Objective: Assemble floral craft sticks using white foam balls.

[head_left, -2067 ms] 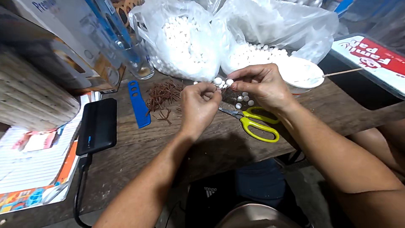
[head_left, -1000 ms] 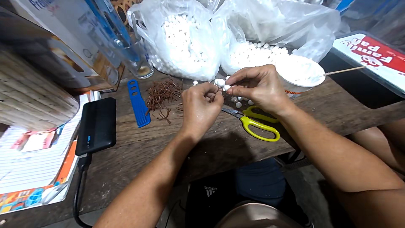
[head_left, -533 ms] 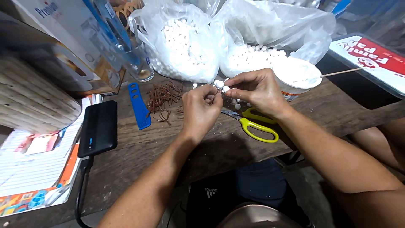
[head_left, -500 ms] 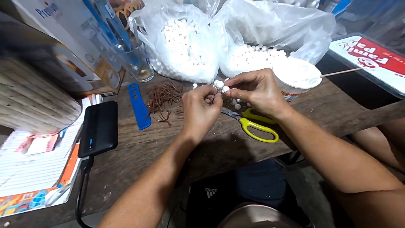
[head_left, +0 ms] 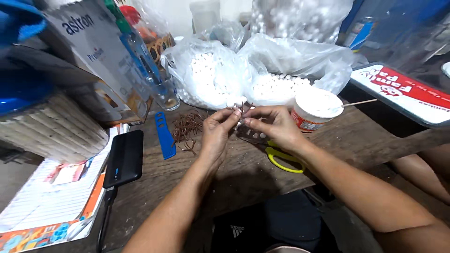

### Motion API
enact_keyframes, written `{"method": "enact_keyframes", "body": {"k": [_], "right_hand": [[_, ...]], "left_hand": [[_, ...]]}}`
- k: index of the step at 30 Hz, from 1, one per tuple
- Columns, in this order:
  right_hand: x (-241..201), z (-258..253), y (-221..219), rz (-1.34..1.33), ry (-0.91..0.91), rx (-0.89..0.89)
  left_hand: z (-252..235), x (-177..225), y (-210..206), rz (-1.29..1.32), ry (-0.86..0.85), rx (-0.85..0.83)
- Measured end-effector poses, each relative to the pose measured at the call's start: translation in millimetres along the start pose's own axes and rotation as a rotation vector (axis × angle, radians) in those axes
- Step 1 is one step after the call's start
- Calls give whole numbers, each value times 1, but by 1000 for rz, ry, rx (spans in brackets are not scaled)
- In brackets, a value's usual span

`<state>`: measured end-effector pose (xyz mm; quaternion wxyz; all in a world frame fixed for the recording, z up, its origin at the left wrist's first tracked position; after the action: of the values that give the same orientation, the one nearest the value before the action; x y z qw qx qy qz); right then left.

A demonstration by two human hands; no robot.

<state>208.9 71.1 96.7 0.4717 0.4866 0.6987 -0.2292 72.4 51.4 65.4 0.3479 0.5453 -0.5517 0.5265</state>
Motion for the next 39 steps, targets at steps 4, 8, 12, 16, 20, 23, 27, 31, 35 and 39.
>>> {"method": "enact_keyframes", "body": {"k": [4, 8, 12, 16, 20, 23, 27, 31, 35, 39], "right_hand": [[5, 0, -8, -79, -56, 12], [5, 1, -5, -119, -89, 60], [-6, 1, 16, -42, 43, 187], [-64, 18, 45, 232, 476, 326], [-143, 31, 81, 496, 830, 449], [-184, -17, 122, 618, 867, 596], [-176, -144, 203, 683, 248, 611], [-157, -136, 193, 564, 133, 488], [-135, -46, 106, 443, 378, 199], [-95, 8, 38, 501, 447, -36]], "left_hand": [[0, 0, -5, 60, -15, -35], [-1, 1, -12, 89, -29, -60], [1, 4, -16, 125, -48, -103], [1, 7, -19, 25, -115, -153], [2, 3, -19, -53, -115, -154], [1, -1, -15, -77, -86, -132], [-3, -2, -7, -124, -83, -89], [-8, 8, 16, -163, -68, 51], [-19, 24, 52, -209, -96, 210], [-30, 40, 90, -188, -128, 369]]}}
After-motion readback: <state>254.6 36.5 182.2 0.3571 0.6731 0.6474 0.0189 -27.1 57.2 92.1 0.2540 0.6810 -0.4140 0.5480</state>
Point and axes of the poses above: each hand's wrist, its own z-axis away from the middle knuckle, its own y-axis out of the back of the hand, x = y × z, the point moved 10 cm from there along -z, towards the middle knuckle, and after that the axes turned 8 degrees about -z, right-handed, at the moved point
